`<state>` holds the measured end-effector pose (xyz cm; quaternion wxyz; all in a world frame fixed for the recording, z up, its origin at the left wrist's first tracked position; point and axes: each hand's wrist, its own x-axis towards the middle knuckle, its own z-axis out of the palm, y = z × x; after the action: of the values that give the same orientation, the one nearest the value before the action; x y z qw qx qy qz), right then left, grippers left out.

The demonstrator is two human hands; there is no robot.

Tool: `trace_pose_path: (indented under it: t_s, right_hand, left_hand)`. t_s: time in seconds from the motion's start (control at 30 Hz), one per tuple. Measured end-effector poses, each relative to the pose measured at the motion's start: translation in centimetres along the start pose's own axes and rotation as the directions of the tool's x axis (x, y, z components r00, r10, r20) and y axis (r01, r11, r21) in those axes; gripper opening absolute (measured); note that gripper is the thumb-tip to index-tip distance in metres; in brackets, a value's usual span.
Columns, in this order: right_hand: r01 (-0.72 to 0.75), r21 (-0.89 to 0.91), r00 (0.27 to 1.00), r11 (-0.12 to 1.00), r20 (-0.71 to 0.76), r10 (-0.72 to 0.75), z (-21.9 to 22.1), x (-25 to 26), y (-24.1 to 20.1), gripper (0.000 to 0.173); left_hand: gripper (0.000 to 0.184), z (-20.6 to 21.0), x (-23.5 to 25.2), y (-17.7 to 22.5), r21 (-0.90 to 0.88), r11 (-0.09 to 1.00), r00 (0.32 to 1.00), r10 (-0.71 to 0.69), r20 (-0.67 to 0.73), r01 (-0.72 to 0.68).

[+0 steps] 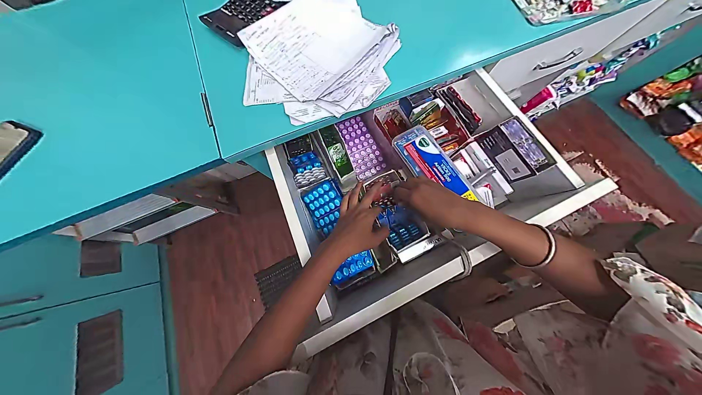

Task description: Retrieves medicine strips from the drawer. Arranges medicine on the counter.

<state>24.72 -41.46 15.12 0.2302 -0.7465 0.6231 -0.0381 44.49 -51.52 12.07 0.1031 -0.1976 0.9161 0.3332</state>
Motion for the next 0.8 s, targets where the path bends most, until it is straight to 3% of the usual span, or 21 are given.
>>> trace_pose_path:
  t_s: [0.8]
  right_hand:
    - [-0.028, 0.021, 1.000, 0.999, 0.006, 0.028, -0.03, 0.02, -0.23, 0.016]
  left_hand:
    - [0.044, -0.14, 0.02, 0.07, 0.016, 1.000, 1.000, -0.008, 0.029, 0.007]
